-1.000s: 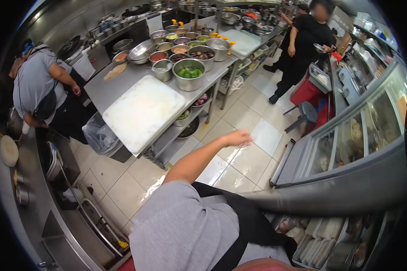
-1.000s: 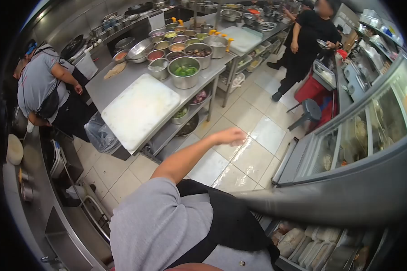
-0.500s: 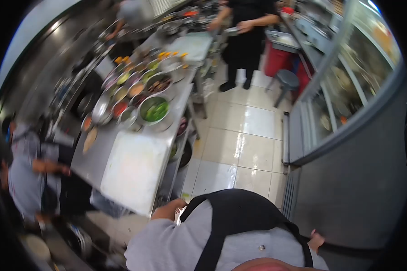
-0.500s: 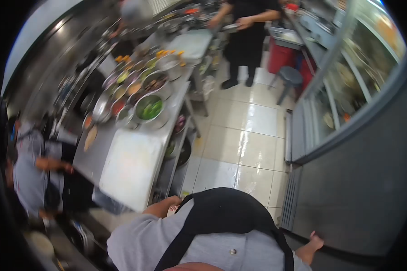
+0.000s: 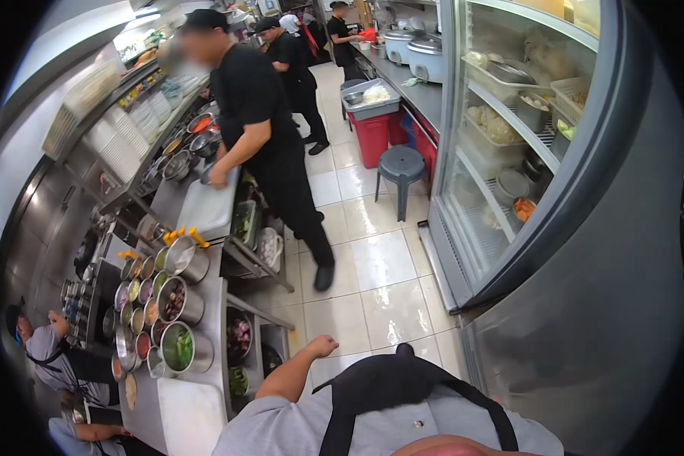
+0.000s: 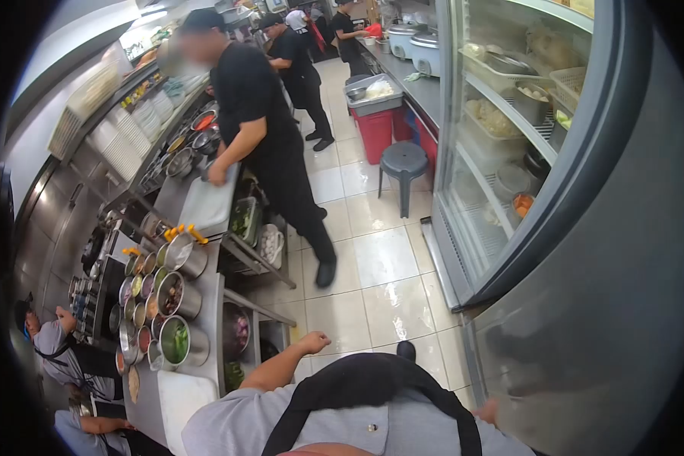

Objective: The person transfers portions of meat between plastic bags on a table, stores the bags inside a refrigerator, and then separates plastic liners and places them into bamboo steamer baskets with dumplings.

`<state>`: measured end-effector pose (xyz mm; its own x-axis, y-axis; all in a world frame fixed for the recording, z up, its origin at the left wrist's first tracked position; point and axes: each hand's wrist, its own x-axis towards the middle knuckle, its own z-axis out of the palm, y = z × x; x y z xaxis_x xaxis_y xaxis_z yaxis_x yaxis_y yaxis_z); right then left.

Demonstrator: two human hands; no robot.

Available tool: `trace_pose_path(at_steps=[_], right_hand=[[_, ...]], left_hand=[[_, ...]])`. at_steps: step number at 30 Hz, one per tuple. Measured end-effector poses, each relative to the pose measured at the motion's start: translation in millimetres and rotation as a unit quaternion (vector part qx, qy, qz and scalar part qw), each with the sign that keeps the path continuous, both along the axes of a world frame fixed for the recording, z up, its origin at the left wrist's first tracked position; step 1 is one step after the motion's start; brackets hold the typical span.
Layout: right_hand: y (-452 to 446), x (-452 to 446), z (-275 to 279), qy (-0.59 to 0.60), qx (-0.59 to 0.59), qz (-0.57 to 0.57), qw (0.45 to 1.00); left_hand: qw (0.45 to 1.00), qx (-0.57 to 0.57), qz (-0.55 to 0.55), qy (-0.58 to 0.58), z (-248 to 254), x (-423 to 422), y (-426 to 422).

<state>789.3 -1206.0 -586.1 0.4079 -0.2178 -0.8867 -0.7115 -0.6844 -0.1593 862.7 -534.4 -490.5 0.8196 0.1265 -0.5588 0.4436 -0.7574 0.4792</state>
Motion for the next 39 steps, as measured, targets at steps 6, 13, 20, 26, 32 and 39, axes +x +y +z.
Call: trace_pose_path(at_steps=[6,13,20,26,32,39], right_hand=[[215,271,-12,-0.269,0.163,0.381,0.869],[291,519,99,-0.423,0.208,0.175,0.864],[105,578,-123,-0.304,0.315,0.201,0.876],[186,610,6,-0.024,0.079,0.1,0.992],[298,763,26,-0.043,0.119,0.064,0.99],[415,988,5,-0.014,0.137,0.239,0.961]], left_hand=[[0.996,-0.053,-0.066,0.033,8,115,-22],[0.996,-0.067,0.022,0.054,-9,209,27],[0.93,-0.157,0.21,0.257,-47,316,92],[0.959,-0.181,0.146,0.162,-74,533,132],[0.982,-0.174,0.037,-0.062,-2,746,176],[0.999,-0.023,-0.045,0.007,-26,832,276]])
